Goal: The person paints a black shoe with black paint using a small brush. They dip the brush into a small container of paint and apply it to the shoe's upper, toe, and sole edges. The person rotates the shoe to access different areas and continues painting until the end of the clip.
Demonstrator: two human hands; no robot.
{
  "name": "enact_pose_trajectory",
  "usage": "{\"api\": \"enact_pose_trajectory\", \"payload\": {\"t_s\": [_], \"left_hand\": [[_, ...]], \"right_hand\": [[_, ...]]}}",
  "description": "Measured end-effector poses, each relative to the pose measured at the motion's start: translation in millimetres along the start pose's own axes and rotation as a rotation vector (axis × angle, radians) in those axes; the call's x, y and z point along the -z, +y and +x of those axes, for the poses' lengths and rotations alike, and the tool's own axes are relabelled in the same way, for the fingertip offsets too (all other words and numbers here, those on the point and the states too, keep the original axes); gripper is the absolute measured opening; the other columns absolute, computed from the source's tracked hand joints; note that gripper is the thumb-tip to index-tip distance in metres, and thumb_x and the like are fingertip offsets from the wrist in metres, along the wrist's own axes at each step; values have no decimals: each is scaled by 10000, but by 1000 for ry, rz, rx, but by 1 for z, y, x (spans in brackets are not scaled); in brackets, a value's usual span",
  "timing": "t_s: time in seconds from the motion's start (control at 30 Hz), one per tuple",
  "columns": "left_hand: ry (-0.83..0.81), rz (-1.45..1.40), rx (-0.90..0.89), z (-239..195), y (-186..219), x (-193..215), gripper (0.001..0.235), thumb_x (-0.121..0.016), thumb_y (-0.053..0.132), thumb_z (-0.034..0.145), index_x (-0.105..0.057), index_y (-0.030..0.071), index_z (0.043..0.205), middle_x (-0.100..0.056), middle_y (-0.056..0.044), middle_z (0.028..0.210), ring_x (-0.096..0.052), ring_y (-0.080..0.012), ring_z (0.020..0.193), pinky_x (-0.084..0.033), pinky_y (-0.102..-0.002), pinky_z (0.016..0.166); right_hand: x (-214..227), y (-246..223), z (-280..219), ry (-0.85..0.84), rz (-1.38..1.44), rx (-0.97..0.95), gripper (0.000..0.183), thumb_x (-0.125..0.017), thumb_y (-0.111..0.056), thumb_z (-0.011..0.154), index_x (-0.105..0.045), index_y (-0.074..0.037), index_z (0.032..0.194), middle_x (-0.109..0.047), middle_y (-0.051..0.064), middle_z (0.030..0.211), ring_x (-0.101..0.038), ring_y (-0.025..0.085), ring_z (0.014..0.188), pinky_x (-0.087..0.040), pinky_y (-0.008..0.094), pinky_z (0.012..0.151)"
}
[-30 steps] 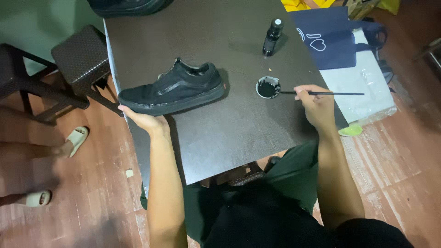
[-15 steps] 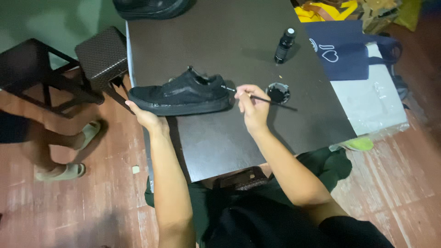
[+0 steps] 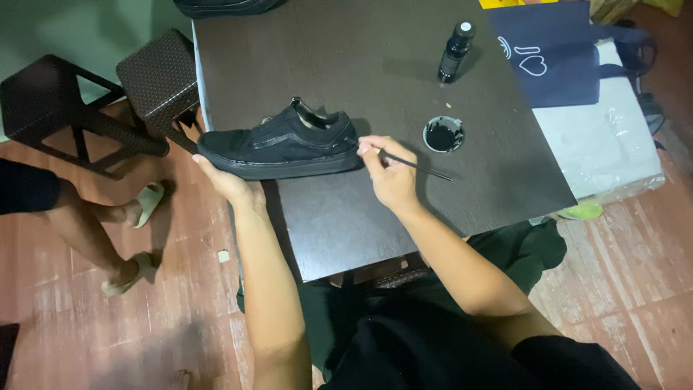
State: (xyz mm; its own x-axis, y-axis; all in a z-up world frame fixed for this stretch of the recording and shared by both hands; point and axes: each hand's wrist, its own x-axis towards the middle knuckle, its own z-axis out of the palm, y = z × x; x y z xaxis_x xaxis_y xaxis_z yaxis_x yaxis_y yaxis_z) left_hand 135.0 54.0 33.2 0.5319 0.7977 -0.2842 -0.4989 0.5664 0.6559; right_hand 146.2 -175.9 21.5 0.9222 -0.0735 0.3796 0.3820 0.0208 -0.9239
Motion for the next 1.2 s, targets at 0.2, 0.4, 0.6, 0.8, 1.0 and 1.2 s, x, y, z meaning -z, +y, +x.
{"api": "enact_pose_trajectory", "payload": {"t_s": [0.2, 0.4, 0.6, 0.8, 1.0, 1.2], "left_hand": [[-44, 13, -18, -1, 0, 2, 529, -595, 524, 916, -626, 152, 1290, -554, -80, 1377, -530, -221, 1280, -458, -398, 1104], [-24, 56, 23, -4, 3, 3, 595, -597, 584, 888, -594, 181, 1325, -510, -54, 1421, -491, -220, 1319, -421, -389, 1131], [-41, 23, -17, -6, 1, 5, 541, -600, 551, 907, -629, 173, 1293, -547, -67, 1384, -524, -233, 1288, -447, -396, 1107], [-49, -29, 30, 4, -1, 12, 545, -628, 568, 876, -653, 183, 1260, -577, -56, 1358, -559, -201, 1257, -471, -367, 1093], [2, -29, -15, -2, 2, 5, 520, -646, 521, 885, -664, 139, 1236, -589, -93, 1336, -570, -241, 1238, -471, -381, 1080], [43, -28, 6, -11, 6, -1, 513, -683, 523, 849, -683, 133, 1182, -621, -99, 1292, -590, -255, 1216, -504, -368, 1048]], "right_hand": [[2, -3, -4, -55, 49, 34, 80, -681, -35, 873, -747, -59, 913, -706, 101, 726, -552, 120, 466, -415, 232, 451], [1, -6, -1, -16, 40, -6, 128, -623, 12, 905, -721, -24, 979, -698, 112, 794, -534, 83, 459, -438, 225, 446], [3, 4, -8, -69, 95, 37, 96, -666, -22, 896, -733, -21, 965, -705, 108, 766, -547, 70, 429, -422, 202, 405], [7, -11, 1, 46, -84, 168, 128, -627, -17, 936, -709, -2, 1033, -679, 159, 872, -613, 131, 553, -462, 229, 459], [2, 0, -9, -119, -44, 166, 78, -687, -47, 875, -757, -65, 905, -702, 94, 746, -665, 193, 625, -509, 290, 559], [10, -7, -3, -30, -164, 246, 111, -626, -30, 925, -724, -39, 977, -685, 116, 830, -673, 224, 750, -507, 317, 633]]}}
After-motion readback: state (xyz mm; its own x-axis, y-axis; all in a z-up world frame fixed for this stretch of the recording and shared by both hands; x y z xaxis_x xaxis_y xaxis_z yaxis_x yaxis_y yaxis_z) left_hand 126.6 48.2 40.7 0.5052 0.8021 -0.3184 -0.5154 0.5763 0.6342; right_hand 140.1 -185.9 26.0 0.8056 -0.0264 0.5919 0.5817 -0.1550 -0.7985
